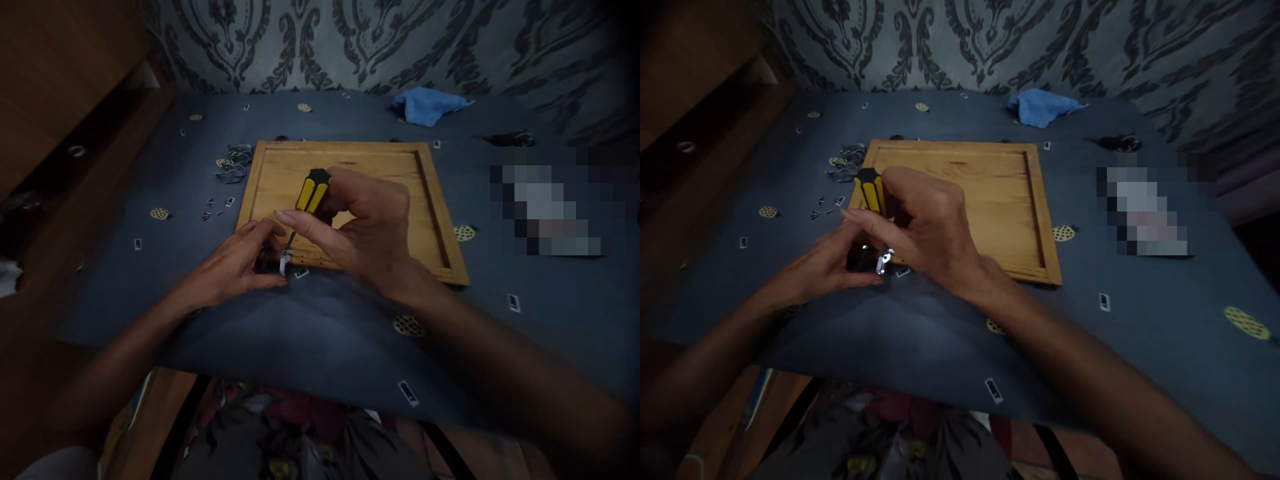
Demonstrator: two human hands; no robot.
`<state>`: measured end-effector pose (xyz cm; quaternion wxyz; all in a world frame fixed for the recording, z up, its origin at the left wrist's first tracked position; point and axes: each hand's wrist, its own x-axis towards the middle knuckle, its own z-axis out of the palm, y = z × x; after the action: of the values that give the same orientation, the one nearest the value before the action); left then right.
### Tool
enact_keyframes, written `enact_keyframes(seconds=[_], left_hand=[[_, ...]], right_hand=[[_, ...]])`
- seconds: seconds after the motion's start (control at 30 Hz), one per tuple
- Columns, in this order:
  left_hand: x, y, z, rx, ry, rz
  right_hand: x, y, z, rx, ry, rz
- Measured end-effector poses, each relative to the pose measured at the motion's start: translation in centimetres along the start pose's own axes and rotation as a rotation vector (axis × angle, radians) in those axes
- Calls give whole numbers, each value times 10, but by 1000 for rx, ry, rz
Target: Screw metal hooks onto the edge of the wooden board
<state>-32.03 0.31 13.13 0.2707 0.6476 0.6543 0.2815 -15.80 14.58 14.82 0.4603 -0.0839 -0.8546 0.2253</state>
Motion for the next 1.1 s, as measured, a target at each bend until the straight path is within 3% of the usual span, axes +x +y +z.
enact_keyframes(seconds=[0.47,0.63,0.8,0.93,1.1], left_hand=[[0,0,1,-12,22,21],[0,0,0,-12,14,16],[0,3,-1,-9,0,-20],[0,5,-1,-9,-10,-56],[0,6,-2,-28,-14,-59]], right_hand=[[-5,1,4,74,-33,-47],[2,-2,-5,175,-195,89],[13,-8,-16,474,-399,230],[15,-9,-16,560,-350,229],[9,-9,-9,387,-195,212]])
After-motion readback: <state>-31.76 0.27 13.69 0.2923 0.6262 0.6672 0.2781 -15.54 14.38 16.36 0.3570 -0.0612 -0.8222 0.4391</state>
